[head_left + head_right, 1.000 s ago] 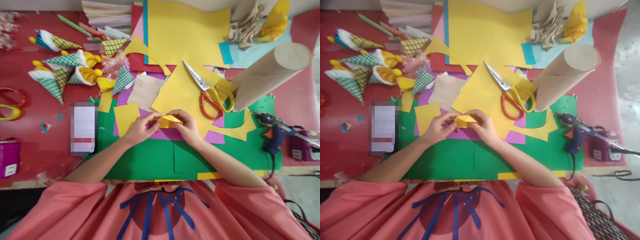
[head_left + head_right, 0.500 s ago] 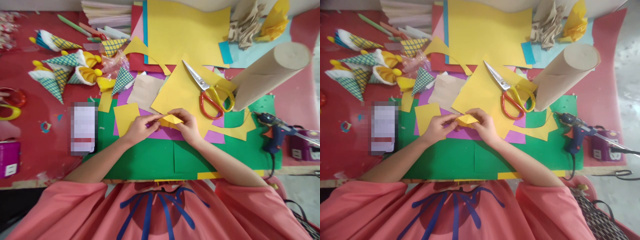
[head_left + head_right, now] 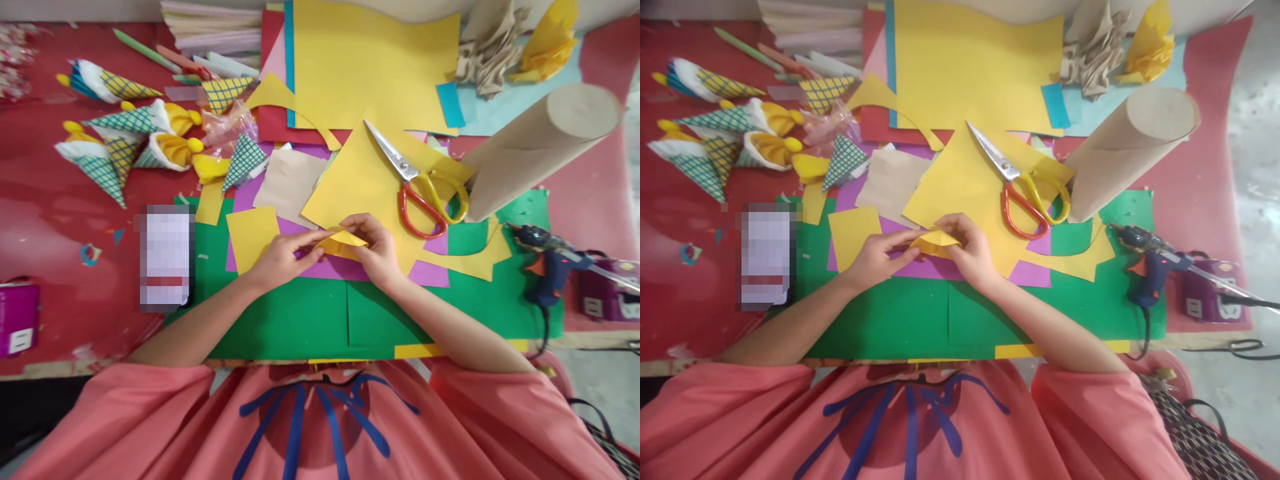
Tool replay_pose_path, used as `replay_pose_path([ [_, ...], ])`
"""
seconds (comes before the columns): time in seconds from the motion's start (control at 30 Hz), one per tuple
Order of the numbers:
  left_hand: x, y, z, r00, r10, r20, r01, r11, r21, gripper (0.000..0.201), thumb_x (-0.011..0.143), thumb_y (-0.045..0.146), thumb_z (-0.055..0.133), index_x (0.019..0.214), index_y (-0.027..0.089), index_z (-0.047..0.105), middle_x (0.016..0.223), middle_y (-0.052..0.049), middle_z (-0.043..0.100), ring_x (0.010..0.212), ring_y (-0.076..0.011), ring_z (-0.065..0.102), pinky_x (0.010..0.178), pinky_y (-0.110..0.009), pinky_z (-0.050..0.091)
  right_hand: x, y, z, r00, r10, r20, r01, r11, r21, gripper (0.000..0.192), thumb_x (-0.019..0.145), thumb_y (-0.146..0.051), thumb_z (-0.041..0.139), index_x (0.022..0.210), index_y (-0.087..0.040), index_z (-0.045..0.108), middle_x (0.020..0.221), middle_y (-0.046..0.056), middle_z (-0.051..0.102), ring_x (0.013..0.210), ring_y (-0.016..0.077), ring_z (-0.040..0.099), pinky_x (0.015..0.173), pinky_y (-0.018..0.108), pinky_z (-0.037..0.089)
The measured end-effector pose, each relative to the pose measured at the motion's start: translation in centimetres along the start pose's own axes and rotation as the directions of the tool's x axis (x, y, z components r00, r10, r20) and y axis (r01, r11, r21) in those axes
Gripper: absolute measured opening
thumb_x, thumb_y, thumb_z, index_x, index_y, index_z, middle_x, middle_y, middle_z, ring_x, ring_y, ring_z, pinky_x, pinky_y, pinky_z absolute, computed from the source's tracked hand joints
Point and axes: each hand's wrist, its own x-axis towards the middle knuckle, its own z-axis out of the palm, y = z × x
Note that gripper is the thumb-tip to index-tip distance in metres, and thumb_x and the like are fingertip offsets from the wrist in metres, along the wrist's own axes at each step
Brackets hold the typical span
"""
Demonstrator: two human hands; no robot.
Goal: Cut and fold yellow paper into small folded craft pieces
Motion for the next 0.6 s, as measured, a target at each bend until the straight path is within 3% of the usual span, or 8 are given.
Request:
replay_pose_path([
  [0.23,0.13,-0.06,-0.14,0.998,0.036,-0.053,-0.037,0.999,-0.008,0.038,0.087,0.039,0.06,0.118,0.018,0.066,0.109,-0.007,0.073,0.08,-0.015,0.072,0.077,-0.024,0.059,0.18,-0.06,0.0,0.997,-0.011,0.083,0.015,0.999,-0.041,0.025,0.075,-0.019,0.063,0.098,-0.022,0.056,0.098,0.002,0.063,0.094,0.0152,0.063,0.089,0.031,0.051],
  [0.4,0.14,0.27,-0.25,0.999,0.021,-0.045,-0.022,0.999,-0.024,0.04,0.086,0.039,0.061,0.12,0.017,0.065,0.1,-0.007,0.075,0.075,-0.0143,0.072,0.072,-0.022,0.059,0.16,0.13,-0.06,0.995,0.005,0.097,-0.003,1.0,-0.02,0.02,0.08,-0.022,0.061,0.099,-0.022,0.055,0.097,0.002,0.064,0.091,0.015,0.064,0.085,0.031,0.053],
  [0.6,0.04,0.21,-0.3,0.999,-0.014,-0.03,0.013,0.998,-0.061,0.041,0.088,0.039,0.059,0.122,0.017,0.065,0.095,-0.007,0.076,0.072,-0.0144,0.073,0.069,-0.021,0.06,0.25,0.19,-0.18,0.996,-0.002,0.084,0.004,1.0,-0.025,0.022,0.075,-0.018,0.062,0.096,-0.021,0.056,0.097,0.002,0.065,0.094,0.0154,0.064,0.087,0.031,0.052],
])
